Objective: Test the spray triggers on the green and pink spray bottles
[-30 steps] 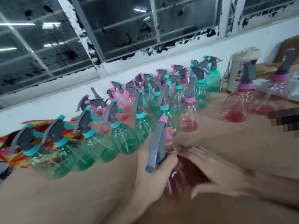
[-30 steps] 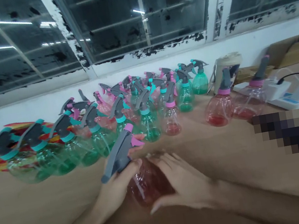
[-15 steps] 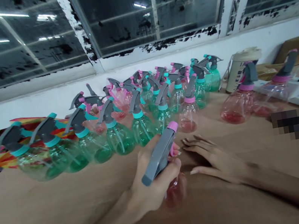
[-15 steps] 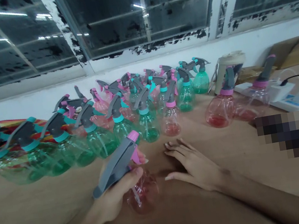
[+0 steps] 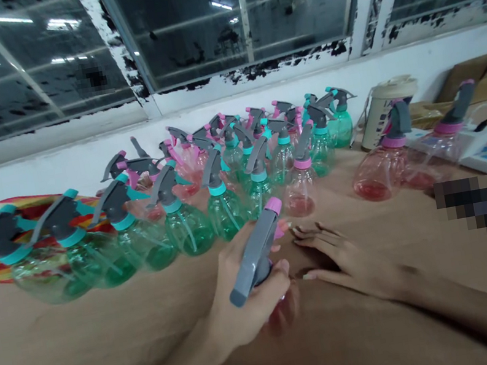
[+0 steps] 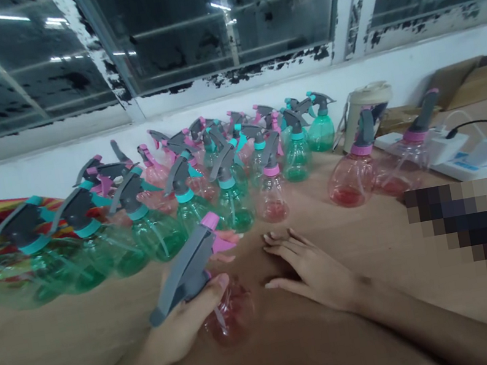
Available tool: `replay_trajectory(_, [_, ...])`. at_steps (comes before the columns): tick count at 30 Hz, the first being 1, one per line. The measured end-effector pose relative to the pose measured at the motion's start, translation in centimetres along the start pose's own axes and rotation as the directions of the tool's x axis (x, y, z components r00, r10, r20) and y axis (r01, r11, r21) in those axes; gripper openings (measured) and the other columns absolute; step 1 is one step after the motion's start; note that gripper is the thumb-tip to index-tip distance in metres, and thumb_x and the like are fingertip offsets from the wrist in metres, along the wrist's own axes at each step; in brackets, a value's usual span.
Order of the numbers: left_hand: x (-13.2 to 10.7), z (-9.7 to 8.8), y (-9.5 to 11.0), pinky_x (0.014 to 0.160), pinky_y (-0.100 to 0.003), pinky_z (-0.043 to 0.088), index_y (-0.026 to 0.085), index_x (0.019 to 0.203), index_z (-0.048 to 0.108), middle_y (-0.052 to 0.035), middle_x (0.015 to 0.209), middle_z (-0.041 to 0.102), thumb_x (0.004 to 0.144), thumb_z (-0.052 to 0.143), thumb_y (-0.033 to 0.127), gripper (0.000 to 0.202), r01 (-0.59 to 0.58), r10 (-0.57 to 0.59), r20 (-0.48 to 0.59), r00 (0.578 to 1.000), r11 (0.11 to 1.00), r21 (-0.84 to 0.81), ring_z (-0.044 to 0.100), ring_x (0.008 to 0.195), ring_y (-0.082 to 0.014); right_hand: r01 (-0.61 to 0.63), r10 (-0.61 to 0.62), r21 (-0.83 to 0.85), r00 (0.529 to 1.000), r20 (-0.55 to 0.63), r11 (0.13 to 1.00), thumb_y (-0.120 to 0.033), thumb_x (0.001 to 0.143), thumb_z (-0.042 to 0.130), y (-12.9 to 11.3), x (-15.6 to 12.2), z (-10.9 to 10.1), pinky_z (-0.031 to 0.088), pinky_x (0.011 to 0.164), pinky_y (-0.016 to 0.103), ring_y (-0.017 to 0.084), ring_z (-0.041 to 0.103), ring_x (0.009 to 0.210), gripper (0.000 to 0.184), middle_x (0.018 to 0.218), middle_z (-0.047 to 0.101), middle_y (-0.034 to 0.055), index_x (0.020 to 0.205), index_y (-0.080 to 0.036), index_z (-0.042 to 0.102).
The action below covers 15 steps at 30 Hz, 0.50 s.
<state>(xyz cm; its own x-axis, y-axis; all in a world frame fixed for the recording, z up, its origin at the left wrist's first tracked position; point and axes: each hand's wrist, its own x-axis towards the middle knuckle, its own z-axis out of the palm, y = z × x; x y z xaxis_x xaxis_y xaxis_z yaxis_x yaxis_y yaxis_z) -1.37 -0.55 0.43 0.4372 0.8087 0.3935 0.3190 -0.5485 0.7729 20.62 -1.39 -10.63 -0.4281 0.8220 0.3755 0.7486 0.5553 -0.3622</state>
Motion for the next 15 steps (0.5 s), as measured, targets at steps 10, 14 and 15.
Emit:
replay_trajectory(10, [-0.2, -0.1, 0.1, 0.067, -0.034, 0.054, 0.024, 0.077, 0.059, -0.0003, 0.077, 0.063, 0.073, 0.053, 0.023, 0.008, 0.037, -0.037, 0.012, 0.999, 0.998, 0.046, 0.062, 0.068, -0.0183, -0.016, 0.015, 0.022, 1.0, 0.027, 1.0, -0.047, 0.088, 0.048, -0.2, -0.1, -0.4, 0.025, 0.11, 0.054, 0.024, 0.038, 0.131, 0.052, 0.138, 0.048, 0.0076, 0.135, -0.024, 0.043])
replay_trajectory(14, [-0.1, -0.2, 0.5, 0.068, -0.032, 0.053, 0.024, 0.077, 0.06, -0.0001, 0.079, 0.064, 0.074, 0.053, 0.022, 0.008, 0.055, -0.056, 0.03, 0.998, 0.998, 0.035, 0.062, 0.068, -0.0172, -0.01, 0.009, 0.012, 0.999, 0.053, 1.0, -0.046, 0.089, 0.047, 0.1, -0.1, -0.5, 0.027, 0.11, 0.052, 0.023, 0.038, 0.131, 0.052, 0.14, 0.047, 0.0068, 0.136, -0.024, 0.042])
replay_trajectory(15, [-0.1, -0.3, 0.6, 0.067, -0.031, 0.053, 0.024, 0.078, 0.06, -0.0001, 0.079, 0.064, 0.074, 0.052, 0.022, 0.008, 0.053, -0.055, 0.031, 0.998, 0.998, 0.042, 0.062, 0.069, -0.0171, -0.013, 0.013, 0.004, 0.998, 0.061, 1.0, -0.047, 0.09, 0.046, 0.1, -0.1, -0.6, 0.026, 0.11, 0.051, 0.022, 0.038, 0.131, 0.052, 0.14, 0.046, 0.007, 0.136, -0.023, 0.042])
